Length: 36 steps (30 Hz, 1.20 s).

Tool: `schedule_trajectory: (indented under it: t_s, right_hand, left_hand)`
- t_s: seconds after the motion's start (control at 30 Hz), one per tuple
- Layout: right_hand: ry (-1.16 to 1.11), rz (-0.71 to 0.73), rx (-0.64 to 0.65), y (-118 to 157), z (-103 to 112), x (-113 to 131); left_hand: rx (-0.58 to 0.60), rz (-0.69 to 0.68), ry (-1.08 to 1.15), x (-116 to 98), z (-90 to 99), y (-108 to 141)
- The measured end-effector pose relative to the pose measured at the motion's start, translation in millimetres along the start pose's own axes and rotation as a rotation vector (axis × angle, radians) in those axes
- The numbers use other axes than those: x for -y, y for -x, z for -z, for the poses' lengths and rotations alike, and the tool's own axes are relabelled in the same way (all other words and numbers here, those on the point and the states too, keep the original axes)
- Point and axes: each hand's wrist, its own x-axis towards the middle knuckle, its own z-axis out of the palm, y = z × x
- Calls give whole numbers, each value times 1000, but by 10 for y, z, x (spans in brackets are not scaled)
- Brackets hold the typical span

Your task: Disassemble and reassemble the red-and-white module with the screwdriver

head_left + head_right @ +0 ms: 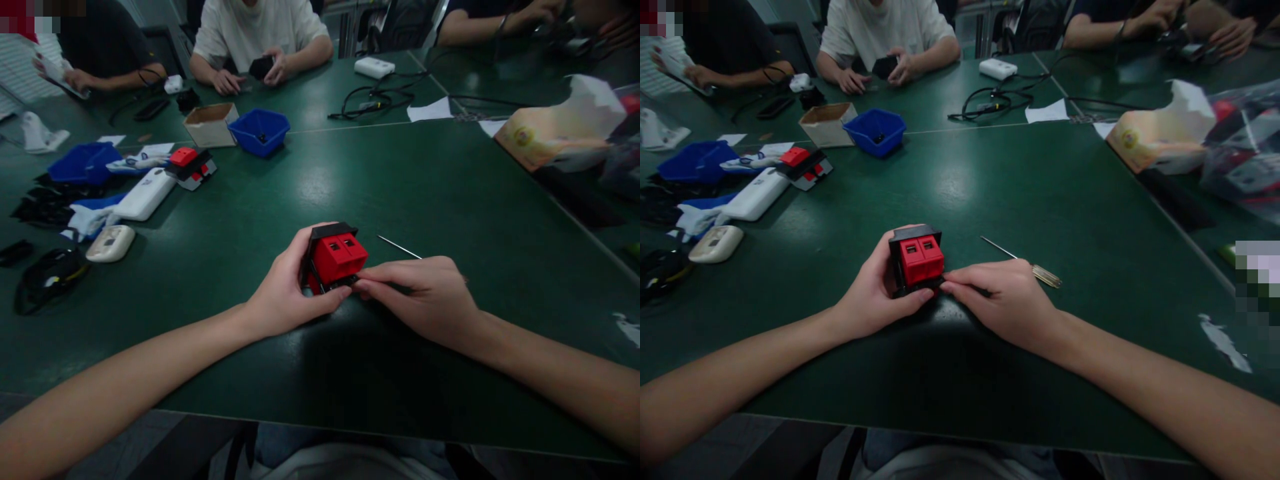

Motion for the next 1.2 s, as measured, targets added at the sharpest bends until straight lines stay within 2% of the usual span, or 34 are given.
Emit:
schedule_trajectory:
  t_s: [0.3, 0.63, 0.83, 1.2]
  right_hand:
    - [90, 78, -10, -10, -6, 10]
    - [88, -16, 7, 23, -34, -10]
    - [121, 69, 38, 29, -30, -26]
    - [175, 137, 42, 36, -61, -51]
  left_hand:
    - [-29, 10, -9, -1, -9, -13]
    - [-38, 84, 82, -49, 17, -56]
    - [-36, 101, 146, -40, 34, -77]
    - [-9, 155, 151, -40, 41, -84]
